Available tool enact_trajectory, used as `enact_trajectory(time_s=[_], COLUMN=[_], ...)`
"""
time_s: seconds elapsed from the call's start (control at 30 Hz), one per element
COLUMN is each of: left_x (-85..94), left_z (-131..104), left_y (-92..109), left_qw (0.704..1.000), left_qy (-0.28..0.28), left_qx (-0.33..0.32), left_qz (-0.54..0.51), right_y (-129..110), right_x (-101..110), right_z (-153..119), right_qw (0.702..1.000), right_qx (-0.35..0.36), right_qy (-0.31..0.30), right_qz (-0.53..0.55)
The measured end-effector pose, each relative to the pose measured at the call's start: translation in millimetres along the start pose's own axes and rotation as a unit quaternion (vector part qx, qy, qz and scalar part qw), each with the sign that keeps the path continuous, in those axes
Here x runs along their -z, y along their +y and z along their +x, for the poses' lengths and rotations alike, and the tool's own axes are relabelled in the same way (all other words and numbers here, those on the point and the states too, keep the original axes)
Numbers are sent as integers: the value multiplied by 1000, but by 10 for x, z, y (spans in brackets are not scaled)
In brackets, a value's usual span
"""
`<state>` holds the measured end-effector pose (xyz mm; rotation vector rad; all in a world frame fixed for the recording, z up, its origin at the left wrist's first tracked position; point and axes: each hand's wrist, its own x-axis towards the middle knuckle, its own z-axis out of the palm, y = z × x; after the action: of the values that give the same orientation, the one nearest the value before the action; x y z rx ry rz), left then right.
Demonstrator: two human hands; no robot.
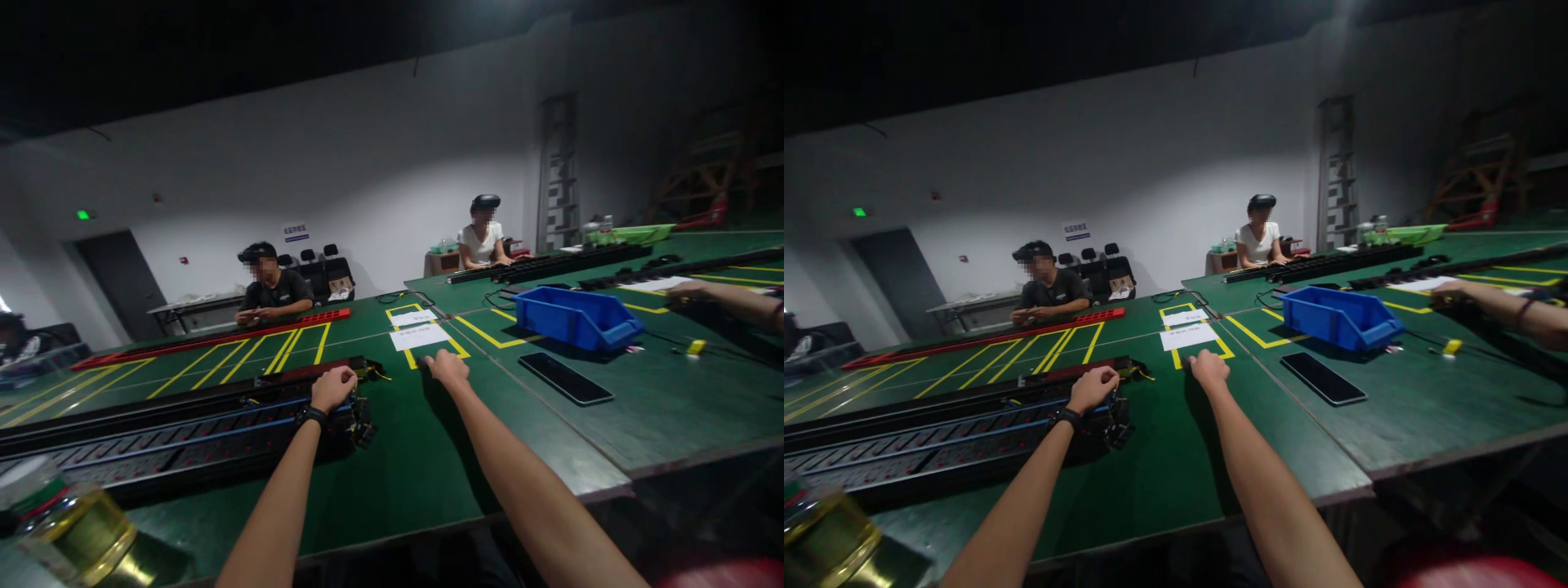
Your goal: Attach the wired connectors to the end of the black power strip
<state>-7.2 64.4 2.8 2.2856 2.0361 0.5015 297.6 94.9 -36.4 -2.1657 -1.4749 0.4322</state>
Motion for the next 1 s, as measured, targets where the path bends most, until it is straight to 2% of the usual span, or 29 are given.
enact_trajectory(time_s=[0.13, 0.27, 0.4, 0.47, 0.57, 0.73, 0.9, 1.0], left_x=[-22, -25, -19, -17, -16, -14, -16, -18], left_z=[-7, -14, -27, -33, -40, -58, -65, -57], left_y=[-8, -4, 14, 21, 30, 42, 44, 45], left_qw=[1000, 1000, 1000, 1000, 1000, 1000, 1000, 1000], left_qy=[6, 10, 13, 14, 17, 19, 24, 23], left_qx=[5, 9, 11, 10, 6, -3, -14, -13], left_qz=[-2, -3, -3, -2, 2, 6, 8, 9], right_y=[25, 71, 53, 0, -115, -326, -548, -659], right_x=[-52, -118, -166, -187, -224, -299, -462, -585], right_z=[48, 125, 195, 194, 141, -20, -255, -426], right_qw=[999, 993, 986, 982, 968, 931, 895, 892], right_qx=[4, 6, 37, 72, 163, 277, 355, 373], right_qy=[1, 33, 52, 65, 81, 58, 19, 11], right_qz=[52, 109, 153, 162, 170, 229, 269, 255])
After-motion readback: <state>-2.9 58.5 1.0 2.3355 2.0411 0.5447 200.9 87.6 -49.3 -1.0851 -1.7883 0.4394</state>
